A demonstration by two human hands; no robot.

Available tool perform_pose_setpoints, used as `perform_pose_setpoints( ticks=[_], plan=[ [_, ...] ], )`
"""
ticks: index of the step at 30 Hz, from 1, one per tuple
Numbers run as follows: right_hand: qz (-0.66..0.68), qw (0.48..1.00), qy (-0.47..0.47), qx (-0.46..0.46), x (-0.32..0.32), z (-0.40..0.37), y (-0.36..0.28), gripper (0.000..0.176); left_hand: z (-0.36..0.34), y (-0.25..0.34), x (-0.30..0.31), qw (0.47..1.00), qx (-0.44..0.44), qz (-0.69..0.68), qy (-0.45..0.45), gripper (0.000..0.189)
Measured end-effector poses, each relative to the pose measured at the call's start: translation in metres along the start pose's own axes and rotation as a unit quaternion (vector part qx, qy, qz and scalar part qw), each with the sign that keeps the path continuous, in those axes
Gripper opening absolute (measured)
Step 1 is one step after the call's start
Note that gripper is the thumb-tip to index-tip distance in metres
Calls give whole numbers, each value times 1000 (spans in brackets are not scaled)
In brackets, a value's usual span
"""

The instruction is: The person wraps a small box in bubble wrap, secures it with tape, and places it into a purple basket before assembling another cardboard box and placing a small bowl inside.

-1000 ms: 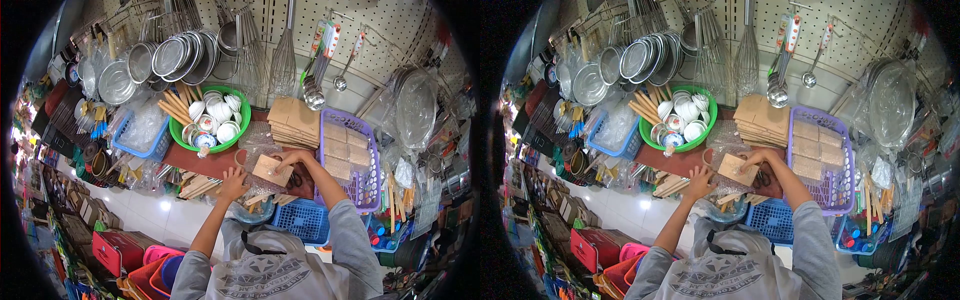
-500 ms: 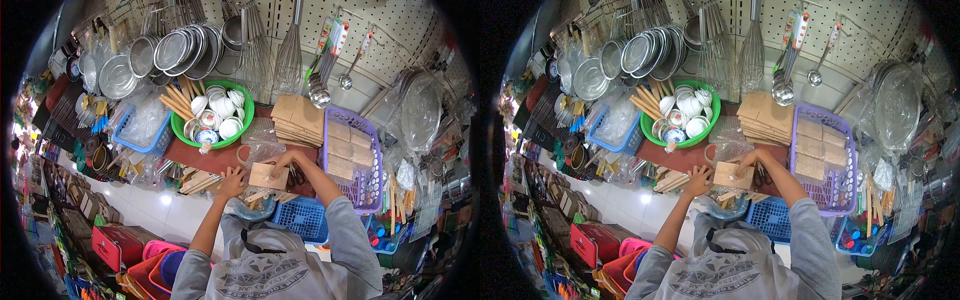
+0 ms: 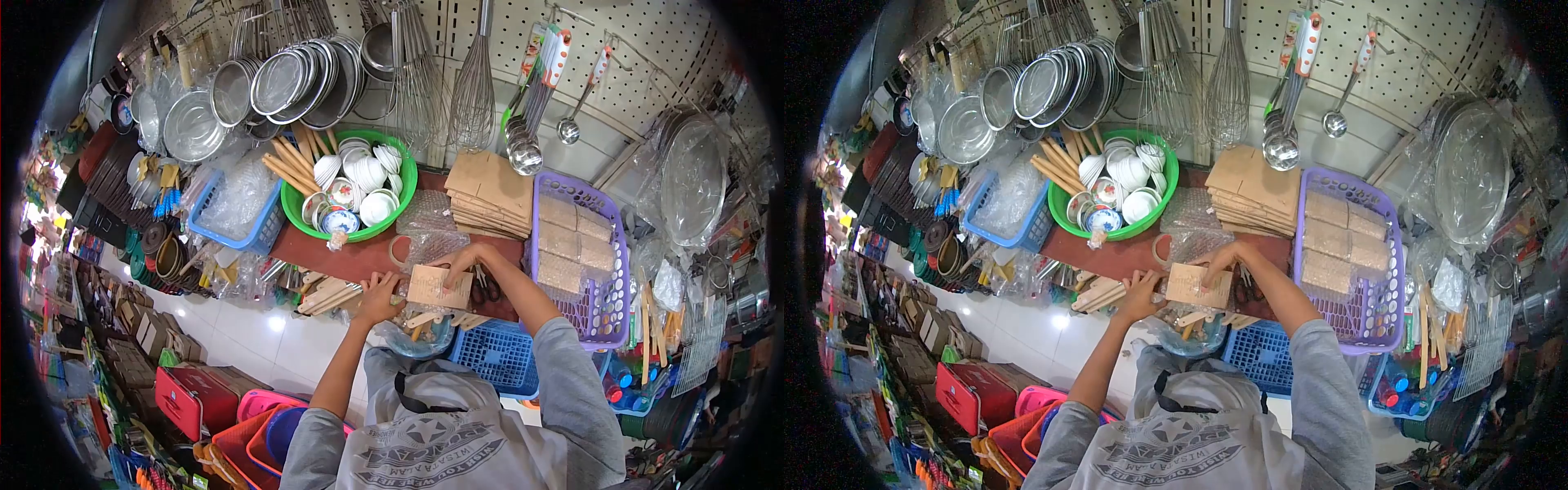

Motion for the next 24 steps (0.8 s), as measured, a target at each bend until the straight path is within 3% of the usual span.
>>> perform_pose_setpoints(
  ticks=[5, 8, 11, 15, 17, 24],
  plan=[
    [-33, 999, -21, -1, 6, 14, 9, 108, -1, 11, 14, 999, 32, -6, -39, 92],
    [-12, 999, -37, -6, 6, 18, 12, 107, -7, 25, 24, 1000, 15, -19, 9, 115],
    [2, 998, -47, -40, 0, -4, -16, 110, -9, 31, 12, 995, -5, 90, 51, 131],
    [-59, 996, -15, -64, 2, -14, -31, 113, -8, 36, 1, 988, -4, 122, 95, 132],
    [-61, 998, -3, -23, 4, -10, -26, 112, -6, 32, -5, 987, -11, 106, 118, 132],
    [-60, 997, 41, -1, 10, -8, -14, 99, -5, 32, 5, 987, -67, 99, 111, 108]
  ],
)
Point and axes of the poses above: each hand's wrist, its own z-axis towards the middle knuckle, its own x-axis out of the back of the hand, y = z × x, the point moved 5 cm from there along z, towards the middle knuckle, and after that the axes turned 2 degrees about x, right-handed, at the moved point
